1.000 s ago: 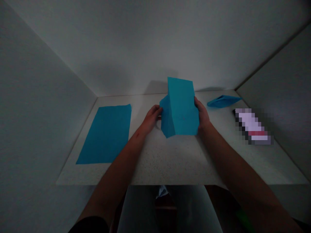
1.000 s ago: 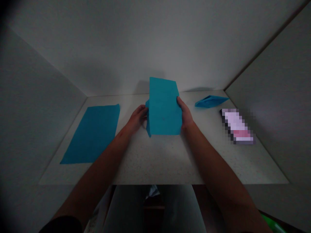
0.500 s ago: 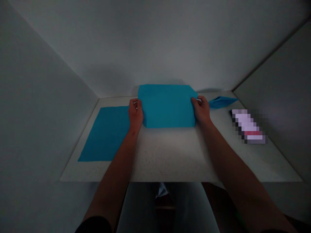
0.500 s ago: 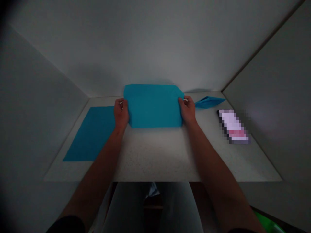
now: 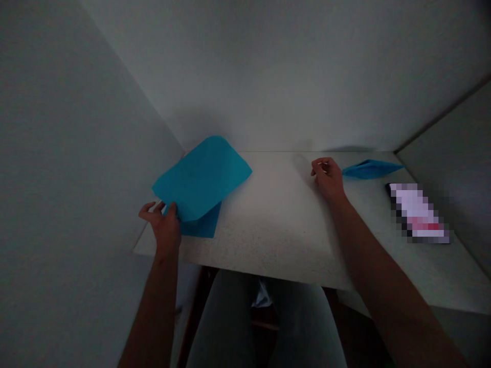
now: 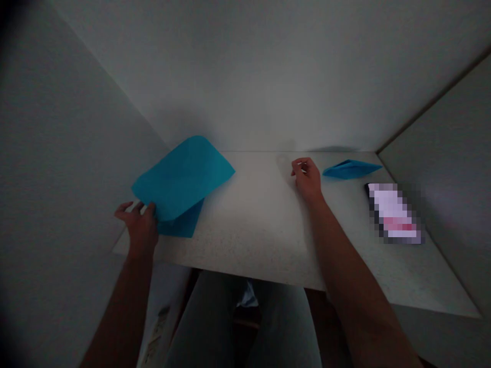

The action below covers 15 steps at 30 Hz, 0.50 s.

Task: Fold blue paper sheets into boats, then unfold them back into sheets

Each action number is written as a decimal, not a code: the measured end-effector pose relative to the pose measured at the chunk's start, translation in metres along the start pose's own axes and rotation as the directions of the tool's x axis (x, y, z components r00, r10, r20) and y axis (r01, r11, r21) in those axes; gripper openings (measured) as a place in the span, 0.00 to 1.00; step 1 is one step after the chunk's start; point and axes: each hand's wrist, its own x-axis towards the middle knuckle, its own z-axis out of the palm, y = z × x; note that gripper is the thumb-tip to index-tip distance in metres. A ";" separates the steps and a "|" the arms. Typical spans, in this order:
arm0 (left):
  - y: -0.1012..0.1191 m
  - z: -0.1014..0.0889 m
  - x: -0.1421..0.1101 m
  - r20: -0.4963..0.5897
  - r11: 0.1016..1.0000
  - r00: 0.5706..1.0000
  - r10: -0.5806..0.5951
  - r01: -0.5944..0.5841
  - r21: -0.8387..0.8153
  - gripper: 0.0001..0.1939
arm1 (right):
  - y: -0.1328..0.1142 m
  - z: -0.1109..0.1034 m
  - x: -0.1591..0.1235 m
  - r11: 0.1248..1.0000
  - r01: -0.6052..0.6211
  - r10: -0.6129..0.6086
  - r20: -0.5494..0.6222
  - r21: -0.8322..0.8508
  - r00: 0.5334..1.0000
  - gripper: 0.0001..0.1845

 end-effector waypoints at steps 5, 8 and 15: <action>-0.022 -0.030 -0.059 0.029 0.899 0.975 0.219 -0.214 0.383 0.20 | -0.003 0.002 -0.003 1.000 0.010 -0.009 0.007 -0.026 1.000 0.18; -0.019 -0.032 -0.081 0.143 0.699 0.907 0.396 -0.399 0.594 0.23 | -0.003 0.002 -0.004 0.999 0.022 -0.021 0.015 -0.025 1.000 0.18; -0.005 -0.015 -0.053 0.626 0.505 0.677 0.387 -0.723 0.471 0.35 | 0.000 0.001 -0.002 0.999 0.020 -0.019 0.037 -0.028 0.999 0.16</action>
